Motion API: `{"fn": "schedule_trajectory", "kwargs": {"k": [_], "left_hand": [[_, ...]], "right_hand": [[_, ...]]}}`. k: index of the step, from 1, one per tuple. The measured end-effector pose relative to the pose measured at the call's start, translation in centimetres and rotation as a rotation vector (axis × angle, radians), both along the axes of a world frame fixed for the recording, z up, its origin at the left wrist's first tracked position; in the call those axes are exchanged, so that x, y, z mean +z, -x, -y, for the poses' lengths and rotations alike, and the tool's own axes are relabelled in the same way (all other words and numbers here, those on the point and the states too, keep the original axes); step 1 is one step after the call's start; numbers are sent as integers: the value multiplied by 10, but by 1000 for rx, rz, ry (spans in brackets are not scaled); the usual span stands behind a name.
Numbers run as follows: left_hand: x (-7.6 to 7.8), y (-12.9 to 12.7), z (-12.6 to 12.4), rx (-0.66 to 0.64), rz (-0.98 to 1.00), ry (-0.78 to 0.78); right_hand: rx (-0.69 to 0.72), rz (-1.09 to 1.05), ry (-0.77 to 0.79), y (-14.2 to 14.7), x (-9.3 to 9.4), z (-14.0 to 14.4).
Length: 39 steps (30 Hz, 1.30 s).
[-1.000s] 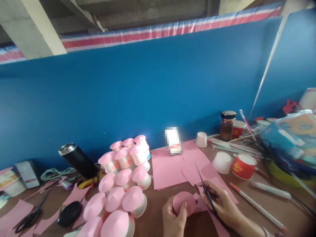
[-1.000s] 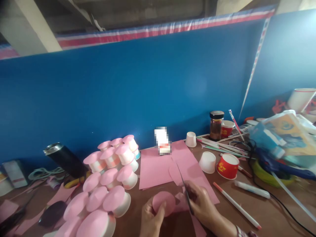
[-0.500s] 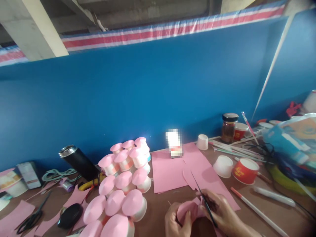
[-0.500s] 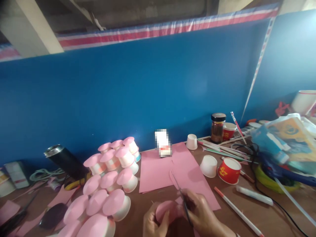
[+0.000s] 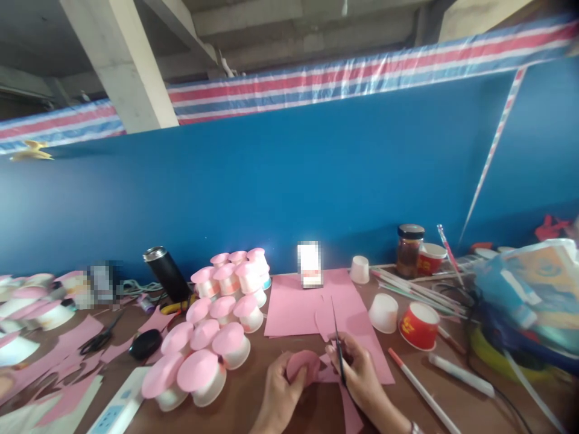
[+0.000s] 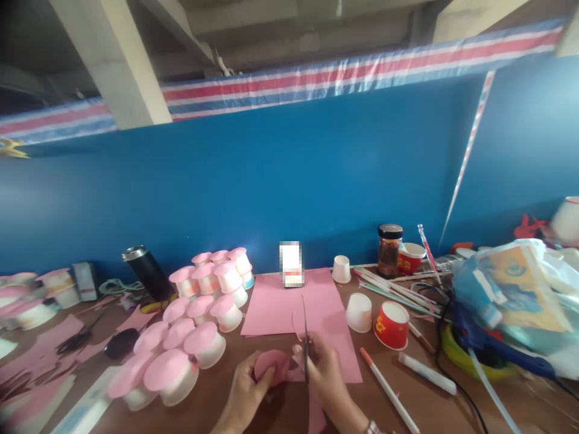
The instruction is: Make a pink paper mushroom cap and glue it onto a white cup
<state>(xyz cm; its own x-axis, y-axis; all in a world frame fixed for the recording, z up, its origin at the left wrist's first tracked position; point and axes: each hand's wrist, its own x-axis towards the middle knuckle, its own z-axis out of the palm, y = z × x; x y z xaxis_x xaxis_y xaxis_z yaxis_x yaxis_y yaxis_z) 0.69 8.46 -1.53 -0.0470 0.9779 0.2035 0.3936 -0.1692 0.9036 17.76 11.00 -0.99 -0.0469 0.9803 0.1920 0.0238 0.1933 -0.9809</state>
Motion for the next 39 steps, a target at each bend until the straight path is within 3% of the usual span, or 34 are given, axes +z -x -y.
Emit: {"fn": "schedule_trajectory", "kwargs": {"k": [6, 14, 23, 30, 39], "left_hand": [[-1, 1, 1, -33, 12, 27], [-9, 4, -1, 13, -23, 39], [-10, 1, -4, 25, 19, 99], [-6, -3, -1, -25, -2, 23], [-1, 0, 0, 17, 52, -52]], "right_hand": [[35, -97, 40, 8, -2, 1], [16, -146, 100, 13, -14, 1], [28, -56, 42, 13, -16, 5], [24, 52, -19, 11, -9, 1], [-9, 106, -83, 8, -21, -8]]}}
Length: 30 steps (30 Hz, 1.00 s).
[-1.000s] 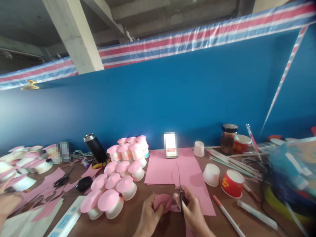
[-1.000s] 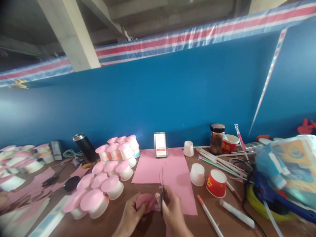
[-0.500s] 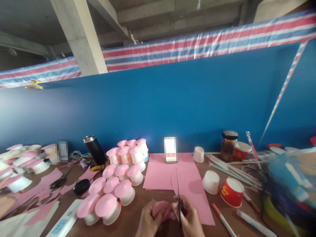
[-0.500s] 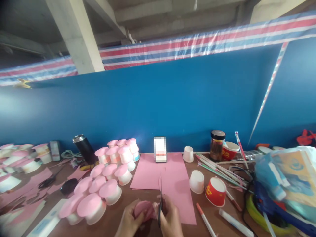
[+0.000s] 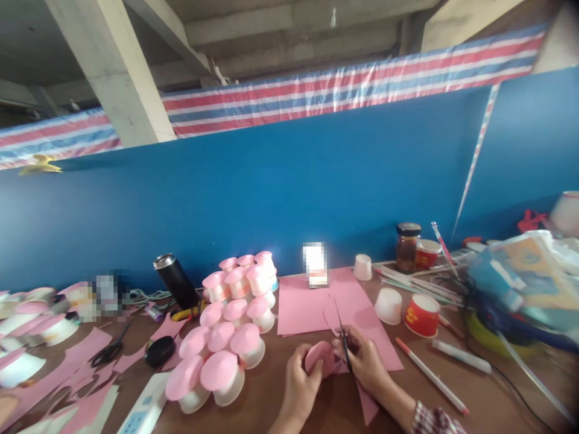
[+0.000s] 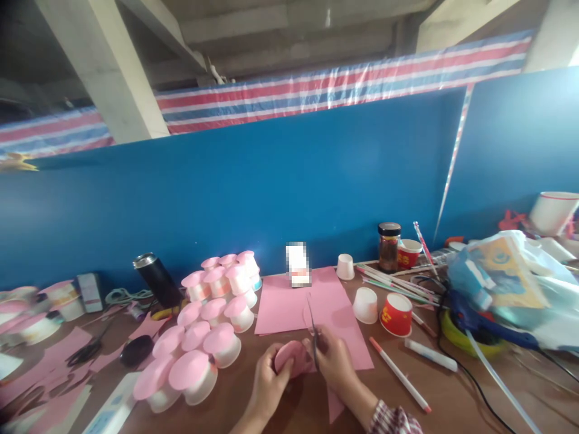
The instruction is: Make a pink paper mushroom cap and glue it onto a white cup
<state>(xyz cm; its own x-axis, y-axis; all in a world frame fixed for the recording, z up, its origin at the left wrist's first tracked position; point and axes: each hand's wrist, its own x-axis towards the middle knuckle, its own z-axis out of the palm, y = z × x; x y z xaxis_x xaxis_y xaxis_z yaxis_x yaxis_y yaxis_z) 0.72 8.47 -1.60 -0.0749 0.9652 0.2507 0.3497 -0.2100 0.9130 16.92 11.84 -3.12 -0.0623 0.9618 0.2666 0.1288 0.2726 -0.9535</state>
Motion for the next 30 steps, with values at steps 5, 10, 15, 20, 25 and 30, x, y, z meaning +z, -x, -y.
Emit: {"fn": "schedule_trajectory", "kwargs": {"k": [5, 10, 15, 20, 25, 30], "left_hand": [[-1, 1, -2, -63, 34, -5], [9, -2, -13, -88, 147, 14], [12, -13, -32, -18, 435, 98], [0, -16, -35, -108, 708, 170], [0, -9, -28, -217, 876, 267], [6, -7, -27, -232, 950, 280]], "right_hand": [[-54, 7, 26, -1, 3, 1], [-78, 0, 24, -2, 6, 3], [-71, -74, 34, 2, 14, 5], [-7, -96, 16, 4, 16, 11], [34, -56, -36, 10, 25, 22], [43, -20, -30, 16, 43, 19]]}}
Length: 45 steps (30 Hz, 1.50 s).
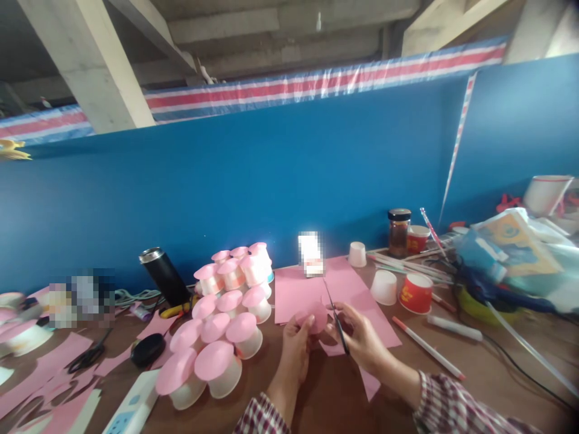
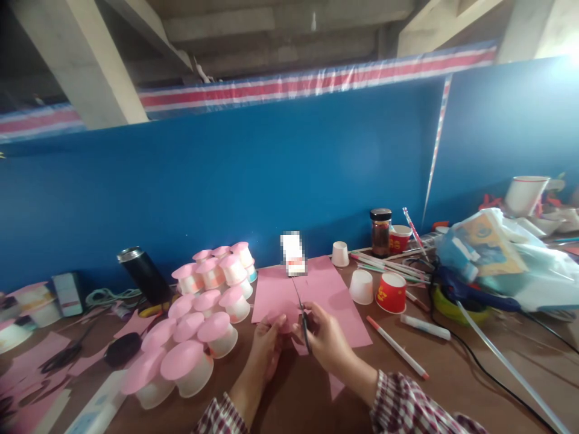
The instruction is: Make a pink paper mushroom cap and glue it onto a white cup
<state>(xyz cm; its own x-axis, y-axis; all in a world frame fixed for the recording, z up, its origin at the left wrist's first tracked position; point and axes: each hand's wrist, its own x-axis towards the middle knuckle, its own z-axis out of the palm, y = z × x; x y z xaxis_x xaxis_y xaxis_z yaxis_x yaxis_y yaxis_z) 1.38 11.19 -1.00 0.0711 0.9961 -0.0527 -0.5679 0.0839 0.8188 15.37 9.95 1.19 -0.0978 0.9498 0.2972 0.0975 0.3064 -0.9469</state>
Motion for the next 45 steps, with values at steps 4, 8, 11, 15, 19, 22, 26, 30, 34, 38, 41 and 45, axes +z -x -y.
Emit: {"fn": "schedule_trajectory", "kwargs": {"k": [4, 8, 11, 15, 19, 22, 26, 30, 34, 38, 41, 45], "left_hand": [[-3, 2, -4, 43, 60, 33], [-11, 4, -8, 114, 46, 86], [-14, 4, -8, 105, 11, 91], [-13, 2, -6, 61, 60, 105], [-8, 4, -3, 13, 191, 177], [-6, 7, 0, -9, 268, 201], [-3, 9, 5, -137, 253, 155], [2, 7, 11, -359, 176, 44], [3, 5, 14, -400, 112, 15], [1, 4, 13, -376, 120, -7], [0, 5, 11, -316, 174, -11], [0, 7, 7, -204, 209, 85]], "right_hand": [[-68, 13, -5, -4, 0, -15], [-155, 3, 38, -14, -15, -26], [-159, 39, 36, -20, -23, -28], [-145, 66, 13, -20, -25, -26], [10, 4, 51, -17, -21, -20], [165, -144, 155, -14, -17, -14], [320, -247, 299, -9, -15, -7], [428, -238, 372, -6, -20, -5], [476, -171, 419, -6, -23, -5], [568, -164, 488, -11, -16, -3], [630, -173, 501, -14, -9, -2], [578, -170, 441, -13, -11, -4]]}}
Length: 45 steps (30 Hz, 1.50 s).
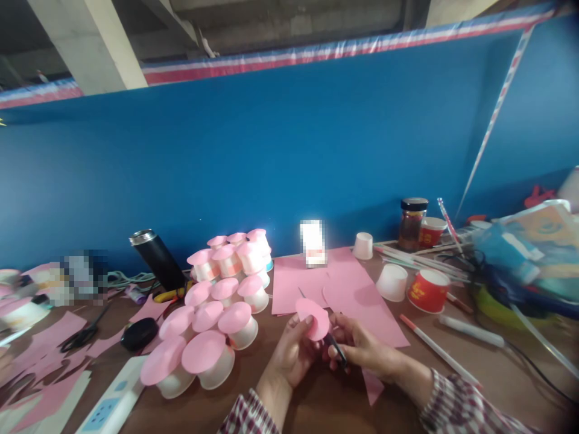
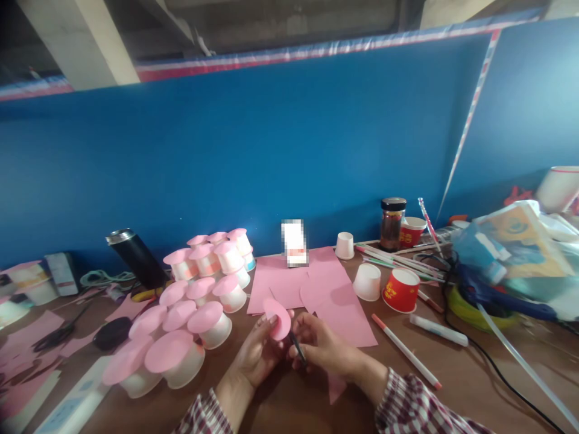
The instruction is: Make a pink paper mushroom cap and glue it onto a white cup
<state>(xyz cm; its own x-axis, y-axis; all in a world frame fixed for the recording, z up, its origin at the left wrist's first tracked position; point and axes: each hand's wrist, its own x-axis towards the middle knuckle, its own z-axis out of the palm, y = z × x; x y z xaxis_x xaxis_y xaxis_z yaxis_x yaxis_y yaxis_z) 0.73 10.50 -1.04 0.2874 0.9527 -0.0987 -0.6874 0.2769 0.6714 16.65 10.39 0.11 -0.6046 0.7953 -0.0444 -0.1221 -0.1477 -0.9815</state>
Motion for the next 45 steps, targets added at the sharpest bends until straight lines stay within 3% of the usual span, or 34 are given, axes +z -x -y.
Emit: {"fn": "schedule_trajectory", "kwargs": {"k": [8, 11, 25, 32, 39, 45], "left_hand": [[-3, 2, -12, 310, -68, 132], [-5, 2, -14, 371, -97, 152], [3, -5, -9, 390, -119, 112], [7, -7, -4, 360, -120, 62], [-2, -6, -5, 334, -134, 28], [-5, -7, -7, 352, -163, 34]], "right_hand": [[-436, 41, -193, 4, -21, -13], [-501, 129, -260, 5, -21, -11], [-342, 329, -480, 6, -12, 2], [-285, 308, -443, 8, -14, 0], [-226, 162, -315, 6, -14, -2], [-225, 175, -340, 3, -10, -2]]}}
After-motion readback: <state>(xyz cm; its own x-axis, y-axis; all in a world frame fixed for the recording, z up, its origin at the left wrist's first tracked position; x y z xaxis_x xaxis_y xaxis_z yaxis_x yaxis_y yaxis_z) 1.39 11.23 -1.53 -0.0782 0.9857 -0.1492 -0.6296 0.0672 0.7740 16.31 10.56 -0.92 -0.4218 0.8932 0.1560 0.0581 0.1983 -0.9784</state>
